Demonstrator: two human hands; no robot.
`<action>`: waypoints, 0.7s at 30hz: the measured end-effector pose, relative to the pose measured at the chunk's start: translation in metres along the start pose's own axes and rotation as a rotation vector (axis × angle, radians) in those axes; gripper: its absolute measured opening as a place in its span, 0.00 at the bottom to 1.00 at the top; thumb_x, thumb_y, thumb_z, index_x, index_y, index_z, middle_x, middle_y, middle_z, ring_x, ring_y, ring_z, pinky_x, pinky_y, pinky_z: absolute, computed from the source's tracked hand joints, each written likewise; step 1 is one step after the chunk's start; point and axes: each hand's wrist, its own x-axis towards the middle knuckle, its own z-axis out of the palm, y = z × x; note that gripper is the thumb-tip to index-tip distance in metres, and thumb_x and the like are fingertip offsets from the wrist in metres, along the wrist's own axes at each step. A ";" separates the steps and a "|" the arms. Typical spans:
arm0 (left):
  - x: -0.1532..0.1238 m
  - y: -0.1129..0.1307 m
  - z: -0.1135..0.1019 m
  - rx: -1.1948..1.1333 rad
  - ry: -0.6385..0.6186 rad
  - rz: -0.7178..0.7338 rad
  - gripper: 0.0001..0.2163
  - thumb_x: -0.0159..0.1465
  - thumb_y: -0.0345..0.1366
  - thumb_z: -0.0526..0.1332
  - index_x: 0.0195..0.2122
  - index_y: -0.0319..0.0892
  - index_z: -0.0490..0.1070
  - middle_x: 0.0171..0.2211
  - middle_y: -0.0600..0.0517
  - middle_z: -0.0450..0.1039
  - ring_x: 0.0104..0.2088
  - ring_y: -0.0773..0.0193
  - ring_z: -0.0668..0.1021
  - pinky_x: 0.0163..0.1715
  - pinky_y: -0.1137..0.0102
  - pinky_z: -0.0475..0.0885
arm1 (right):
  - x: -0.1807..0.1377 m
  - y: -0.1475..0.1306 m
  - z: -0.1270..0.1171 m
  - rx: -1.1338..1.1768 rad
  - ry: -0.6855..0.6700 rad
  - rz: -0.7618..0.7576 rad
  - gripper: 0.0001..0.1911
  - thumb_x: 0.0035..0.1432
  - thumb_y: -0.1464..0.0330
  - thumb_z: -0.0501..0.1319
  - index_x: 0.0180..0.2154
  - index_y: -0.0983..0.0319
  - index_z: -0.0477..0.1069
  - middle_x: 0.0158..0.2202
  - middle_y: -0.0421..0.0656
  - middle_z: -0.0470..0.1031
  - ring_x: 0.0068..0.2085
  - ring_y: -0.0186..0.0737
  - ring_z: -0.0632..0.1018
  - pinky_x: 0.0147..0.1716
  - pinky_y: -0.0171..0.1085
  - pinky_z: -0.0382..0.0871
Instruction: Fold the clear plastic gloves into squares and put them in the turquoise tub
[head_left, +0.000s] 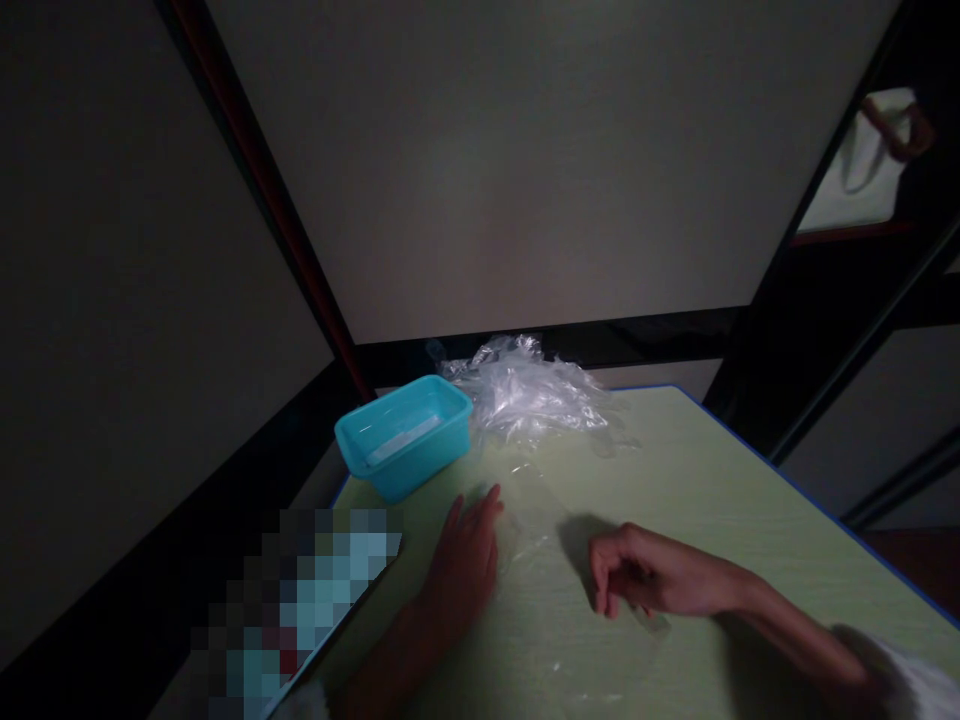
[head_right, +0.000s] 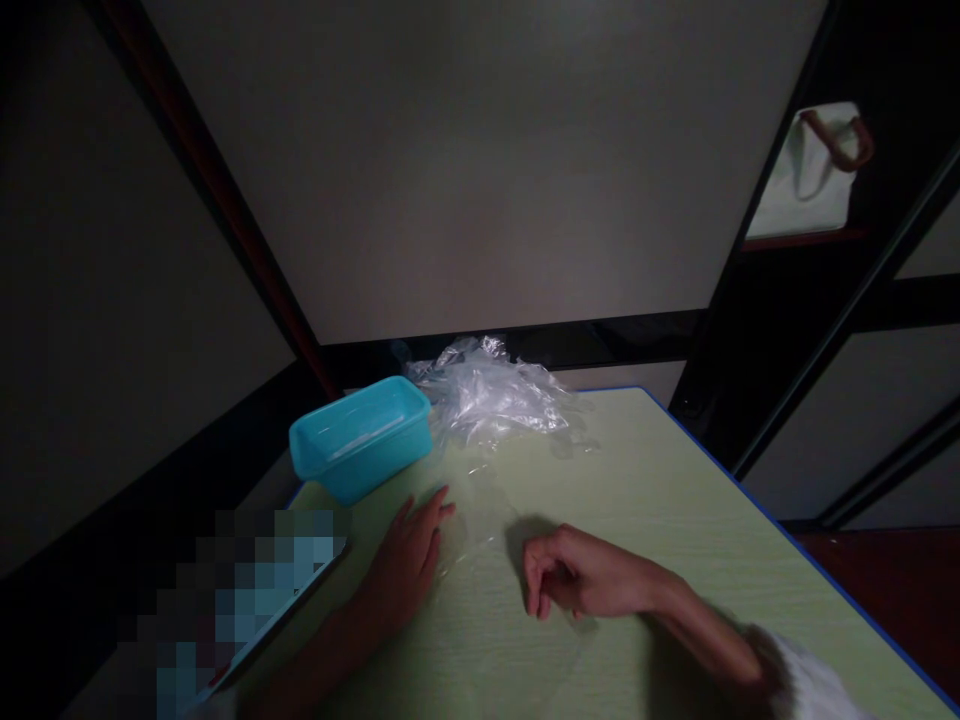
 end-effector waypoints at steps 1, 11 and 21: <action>0.002 0.001 -0.001 -0.017 -0.022 0.015 0.24 0.59 0.20 0.43 0.58 0.33 0.49 0.50 0.41 0.69 0.54 0.58 0.69 0.56 0.48 0.55 | -0.001 -0.001 0.002 0.008 -0.020 -0.010 0.15 0.43 0.82 0.49 0.28 0.63 0.70 0.27 0.41 0.76 0.29 0.31 0.77 0.19 0.26 0.61; 0.005 0.001 0.002 -0.108 0.114 0.051 0.23 0.59 0.22 0.45 0.56 0.35 0.52 0.38 0.47 0.73 0.44 0.60 0.74 0.55 0.50 0.59 | 0.001 -0.003 0.018 -0.037 0.093 -0.110 0.10 0.47 0.79 0.54 0.31 0.64 0.70 0.30 0.43 0.76 0.31 0.36 0.77 0.26 0.33 0.67; 0.005 0.003 0.006 -0.109 0.089 0.078 0.25 0.57 0.20 0.45 0.57 0.38 0.55 0.43 0.48 0.74 0.45 0.62 0.74 0.54 0.55 0.62 | 0.007 0.012 0.002 -0.481 0.418 -0.255 0.10 0.59 0.71 0.49 0.32 0.61 0.69 0.30 0.45 0.74 0.32 0.39 0.73 0.31 0.37 0.68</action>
